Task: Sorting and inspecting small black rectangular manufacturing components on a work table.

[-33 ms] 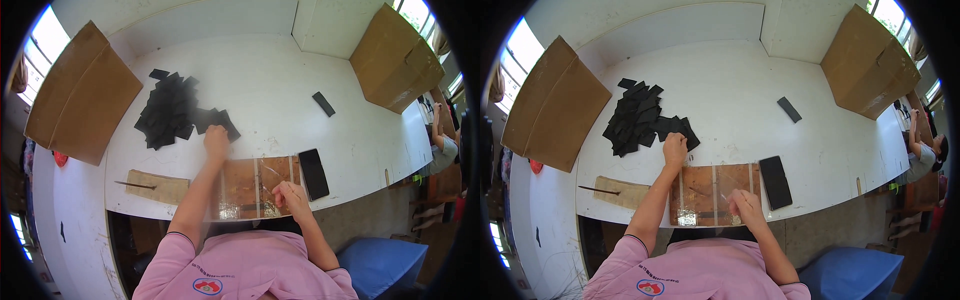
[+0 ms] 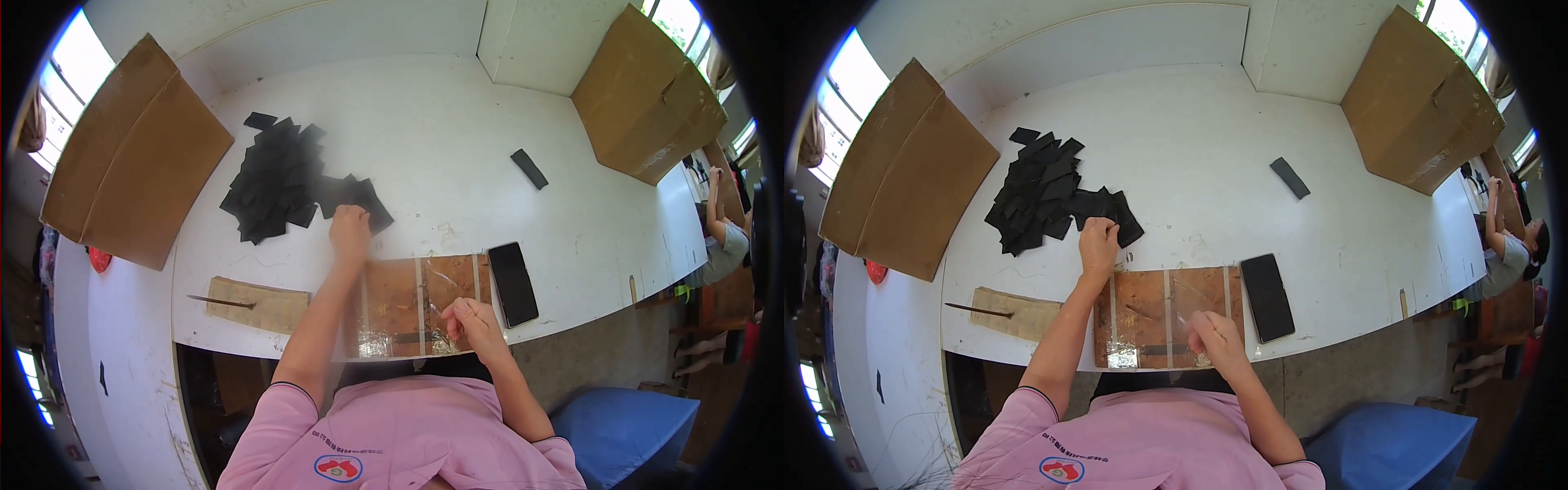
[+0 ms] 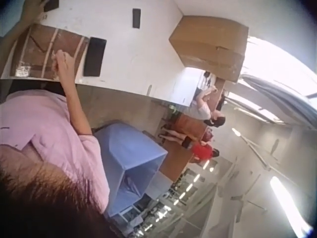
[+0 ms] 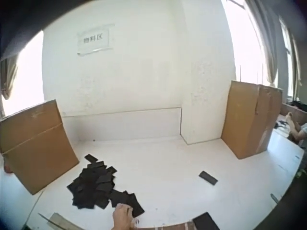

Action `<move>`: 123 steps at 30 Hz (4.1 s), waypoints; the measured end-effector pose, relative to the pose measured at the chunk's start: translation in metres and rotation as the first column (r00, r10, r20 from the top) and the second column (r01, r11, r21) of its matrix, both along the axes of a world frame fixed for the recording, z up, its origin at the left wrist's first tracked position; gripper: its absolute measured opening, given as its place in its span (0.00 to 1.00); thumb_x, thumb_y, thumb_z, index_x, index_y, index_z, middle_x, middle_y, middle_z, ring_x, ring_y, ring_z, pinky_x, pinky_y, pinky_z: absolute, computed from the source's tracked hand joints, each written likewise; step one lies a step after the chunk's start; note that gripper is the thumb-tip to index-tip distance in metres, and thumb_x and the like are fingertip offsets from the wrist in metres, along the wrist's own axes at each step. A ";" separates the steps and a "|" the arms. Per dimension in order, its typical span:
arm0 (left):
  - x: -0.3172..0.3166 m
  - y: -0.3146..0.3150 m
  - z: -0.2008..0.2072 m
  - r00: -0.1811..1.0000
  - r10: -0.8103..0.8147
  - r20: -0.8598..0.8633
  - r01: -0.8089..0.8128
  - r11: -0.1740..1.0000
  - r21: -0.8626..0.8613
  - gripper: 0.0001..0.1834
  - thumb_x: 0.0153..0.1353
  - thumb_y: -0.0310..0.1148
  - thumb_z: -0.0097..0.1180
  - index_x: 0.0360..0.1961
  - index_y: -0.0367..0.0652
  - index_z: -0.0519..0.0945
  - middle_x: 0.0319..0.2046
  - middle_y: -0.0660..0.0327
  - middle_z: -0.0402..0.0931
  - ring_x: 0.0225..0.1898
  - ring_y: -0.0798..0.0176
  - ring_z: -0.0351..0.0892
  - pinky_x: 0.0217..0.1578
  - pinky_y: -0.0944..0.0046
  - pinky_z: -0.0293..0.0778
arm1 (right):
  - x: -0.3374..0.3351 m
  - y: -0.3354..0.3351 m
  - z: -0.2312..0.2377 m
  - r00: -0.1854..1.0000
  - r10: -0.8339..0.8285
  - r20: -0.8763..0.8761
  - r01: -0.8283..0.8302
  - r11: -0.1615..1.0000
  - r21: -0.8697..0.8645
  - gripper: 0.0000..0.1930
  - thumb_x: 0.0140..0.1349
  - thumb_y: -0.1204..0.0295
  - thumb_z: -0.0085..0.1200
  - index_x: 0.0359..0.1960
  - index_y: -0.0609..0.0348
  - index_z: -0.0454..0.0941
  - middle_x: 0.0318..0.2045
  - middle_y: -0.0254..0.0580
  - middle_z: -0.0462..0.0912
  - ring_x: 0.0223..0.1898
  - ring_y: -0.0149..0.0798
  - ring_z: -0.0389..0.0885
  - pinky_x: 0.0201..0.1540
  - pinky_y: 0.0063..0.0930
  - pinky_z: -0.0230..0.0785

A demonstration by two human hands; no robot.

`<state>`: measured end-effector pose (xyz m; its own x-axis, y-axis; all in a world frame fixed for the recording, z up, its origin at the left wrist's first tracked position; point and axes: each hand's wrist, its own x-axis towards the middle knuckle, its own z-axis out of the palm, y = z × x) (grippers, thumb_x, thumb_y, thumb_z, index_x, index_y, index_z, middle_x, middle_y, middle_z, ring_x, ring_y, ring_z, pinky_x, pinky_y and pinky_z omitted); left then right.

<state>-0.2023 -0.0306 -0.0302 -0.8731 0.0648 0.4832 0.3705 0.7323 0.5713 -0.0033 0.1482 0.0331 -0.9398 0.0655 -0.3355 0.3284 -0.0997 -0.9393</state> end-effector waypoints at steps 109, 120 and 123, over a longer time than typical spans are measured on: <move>0.171 -0.025 0.069 0.465 -0.868 0.173 -0.427 -0.050 0.903 0.17 0.46 0.14 0.47 0.40 0.33 0.63 0.22 0.55 0.69 0.06 0.78 0.57 0.05 0.80 0.50 | 0.006 -0.057 0.003 0.998 -0.027 -0.061 -0.002 0.907 -0.420 0.08 0.55 0.69 0.49 0.25 0.60 0.70 0.19 0.29 0.68 0.21 0.22 0.64 0.21 0.16 0.57; 0.170 -0.033 0.076 0.620 -0.738 0.265 -0.139 0.229 0.963 0.21 0.45 0.15 0.50 0.44 0.27 0.65 0.25 0.51 0.74 0.13 0.76 0.66 0.13 0.80 0.62 | 0.006 -0.057 0.028 0.933 0.014 -0.360 -0.047 0.995 -0.084 0.06 0.55 0.75 0.46 0.23 0.62 0.67 0.28 0.35 0.68 0.32 0.28 0.66 0.35 0.22 0.60; 0.184 -0.012 0.086 0.819 -0.476 0.321 -0.063 0.481 0.874 0.15 0.50 0.17 0.50 0.41 0.29 0.68 0.28 0.55 0.74 0.24 0.74 0.72 0.26 0.81 0.67 | 0.006 -0.067 0.033 0.810 -0.048 -0.584 0.157 0.978 0.137 0.04 0.51 0.77 0.49 0.23 0.62 0.68 0.28 0.38 0.69 0.31 0.36 0.68 0.35 0.25 0.61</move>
<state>-0.0180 -0.0426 0.0557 -0.9947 0.0913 -0.0474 -0.0686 -0.2445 0.9672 0.0030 0.0812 0.0656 -0.9407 0.1772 0.2893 -0.2799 0.0767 -0.9570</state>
